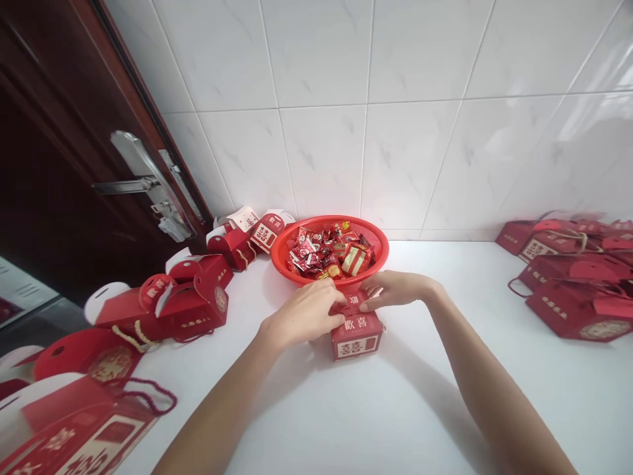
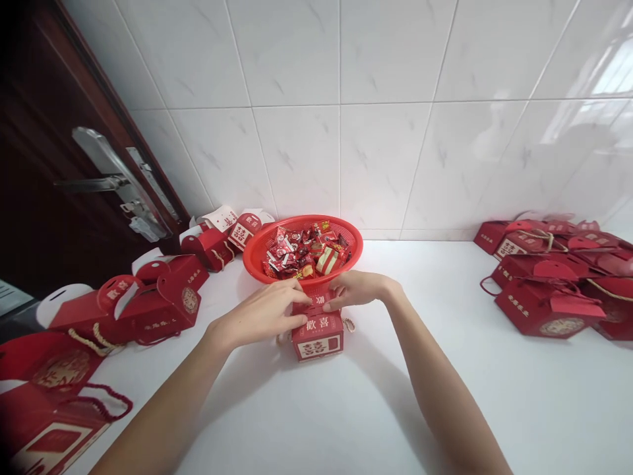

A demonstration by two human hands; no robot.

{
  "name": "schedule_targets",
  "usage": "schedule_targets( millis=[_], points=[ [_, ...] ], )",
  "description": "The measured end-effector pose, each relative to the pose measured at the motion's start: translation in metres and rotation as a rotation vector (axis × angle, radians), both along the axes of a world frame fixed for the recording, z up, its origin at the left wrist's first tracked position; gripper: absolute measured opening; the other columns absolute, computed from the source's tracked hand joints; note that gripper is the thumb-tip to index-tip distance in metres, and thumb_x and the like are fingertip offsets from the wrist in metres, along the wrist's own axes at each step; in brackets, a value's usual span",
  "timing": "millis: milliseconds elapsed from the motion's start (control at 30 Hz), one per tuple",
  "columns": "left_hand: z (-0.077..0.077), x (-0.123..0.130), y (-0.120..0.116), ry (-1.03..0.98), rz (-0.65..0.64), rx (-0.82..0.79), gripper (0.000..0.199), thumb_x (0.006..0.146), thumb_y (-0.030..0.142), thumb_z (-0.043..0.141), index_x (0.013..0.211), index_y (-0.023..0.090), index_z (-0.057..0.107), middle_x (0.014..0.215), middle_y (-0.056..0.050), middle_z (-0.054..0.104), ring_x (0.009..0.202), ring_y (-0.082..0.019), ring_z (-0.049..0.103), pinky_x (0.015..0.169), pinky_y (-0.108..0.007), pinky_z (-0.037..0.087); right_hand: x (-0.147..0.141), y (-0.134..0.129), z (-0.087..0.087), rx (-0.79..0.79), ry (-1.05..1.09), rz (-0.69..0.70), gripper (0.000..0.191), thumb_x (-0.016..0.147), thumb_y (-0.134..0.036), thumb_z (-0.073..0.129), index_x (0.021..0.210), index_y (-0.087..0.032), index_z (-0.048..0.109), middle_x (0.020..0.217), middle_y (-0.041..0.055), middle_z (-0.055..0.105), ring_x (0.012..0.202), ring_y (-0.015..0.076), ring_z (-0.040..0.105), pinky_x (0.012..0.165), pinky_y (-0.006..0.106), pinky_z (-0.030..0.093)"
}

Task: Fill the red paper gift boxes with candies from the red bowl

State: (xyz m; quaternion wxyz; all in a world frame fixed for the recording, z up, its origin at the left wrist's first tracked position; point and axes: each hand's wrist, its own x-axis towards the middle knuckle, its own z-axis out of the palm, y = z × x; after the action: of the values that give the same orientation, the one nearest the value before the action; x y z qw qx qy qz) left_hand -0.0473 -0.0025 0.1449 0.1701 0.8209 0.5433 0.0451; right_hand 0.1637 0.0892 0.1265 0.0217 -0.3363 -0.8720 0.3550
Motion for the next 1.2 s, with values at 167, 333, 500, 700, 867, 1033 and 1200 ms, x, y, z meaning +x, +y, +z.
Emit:
schedule_targets(
  millis=[167, 333, 500, 700, 867, 1033, 1200],
  points=[
    [0.003, 0.006, -0.006, 0.046, 0.048, 0.018, 0.02, 0.086, 0.032, 0.053, 0.081, 0.024, 0.071, 0.087, -0.007, 0.068, 0.094, -0.028, 0.063, 0.07, -0.032, 0.042, 0.013, -0.007, -0.024, -0.218, 0.15, -0.026, 0.053, 0.081, -0.065, 0.066, 0.103, -0.017, 0.072, 0.105, 0.0063, 0.073, 0.1, 0.0238, 0.065, 0.087, 0.033, 0.05],
    [0.002, 0.005, -0.007, 0.008, 0.067, -0.058, 0.025, 0.086, 0.035, 0.053, 0.098, 0.026, 0.073, 0.091, -0.005, 0.074, 0.102, -0.029, 0.066, 0.076, -0.032, 0.045, 0.025, -0.02, -0.045, -0.295, 0.323, -0.183, 0.061, 0.083, -0.072, 0.059, 0.106, -0.017, 0.068, 0.113, 0.0085, 0.07, 0.107, 0.0247, 0.062, 0.092, 0.036, 0.048],
    [-0.007, -0.007, 0.005, -0.149, 0.03, -0.216, 0.031, 0.084, 0.04, 0.056, 0.109, 0.025, 0.067, 0.086, -0.001, 0.075, 0.079, -0.023, 0.069, 0.072, -0.03, 0.047, 0.032, -0.033, -0.063, -0.298, 0.418, -0.216, 0.054, 0.086, -0.07, 0.057, 0.089, -0.016, 0.064, 0.091, 0.0047, 0.07, 0.089, 0.0193, 0.062, 0.088, 0.036, 0.047],
    [-0.013, -0.015, 0.015, -0.189, -0.007, -0.3, 0.036, 0.084, 0.043, 0.057, 0.114, 0.024, 0.062, 0.084, 0.0, 0.072, 0.077, -0.022, 0.067, 0.069, -0.028, 0.047, 0.029, -0.049, -0.07, -0.405, 0.601, -0.277, 0.051, 0.082, -0.068, 0.065, 0.077, -0.018, 0.055, 0.068, -0.0015, 0.063, 0.068, 0.0148, 0.059, 0.084, 0.037, 0.048],
    [-0.011, -0.014, 0.018, -0.214, -0.023, -0.338, 0.033, 0.082, 0.043, 0.061, 0.108, 0.023, 0.06, 0.083, 0.0, 0.069, 0.078, -0.022, 0.065, 0.068, -0.028, 0.047, 0.029, -0.052, -0.083, -0.522, 0.717, -0.367, 0.048, 0.076, -0.061, 0.074, 0.082, -0.016, 0.06, 0.071, -0.0011, 0.064, 0.06, 0.0113, 0.055, 0.065, 0.028, 0.044],
    [-0.011, -0.014, 0.021, -0.274, 0.003, -0.386, 0.035, 0.078, 0.042, 0.067, 0.105, 0.022, 0.06, 0.084, 0.0, 0.067, 0.074, -0.02, 0.063, 0.067, -0.028, 0.048, 0.029, -0.055, -0.075, -0.601, 0.679, -0.434, 0.046, 0.07, -0.058, 0.079, 0.07, -0.016, 0.059, 0.063, -0.0016, 0.059, 0.058, 0.0101, 0.05, 0.051, 0.023, 0.03],
    [-0.01, -0.01, 0.021, -0.304, 0.05, -0.386, 0.04, 0.074, 0.041, 0.07, 0.107, 0.02, 0.063, 0.088, -0.002, 0.068, 0.075, -0.019, 0.063, 0.065, -0.027, 0.049, 0.021, -0.056, -0.06, -0.584, 0.918, -0.446, 0.039, 0.066, -0.047, 0.085, 0.065, -0.017, 0.062, 0.068, -0.0029, 0.057, 0.061, 0.0094, 0.051, 0.068, 0.029, 0.044]
  ],
)
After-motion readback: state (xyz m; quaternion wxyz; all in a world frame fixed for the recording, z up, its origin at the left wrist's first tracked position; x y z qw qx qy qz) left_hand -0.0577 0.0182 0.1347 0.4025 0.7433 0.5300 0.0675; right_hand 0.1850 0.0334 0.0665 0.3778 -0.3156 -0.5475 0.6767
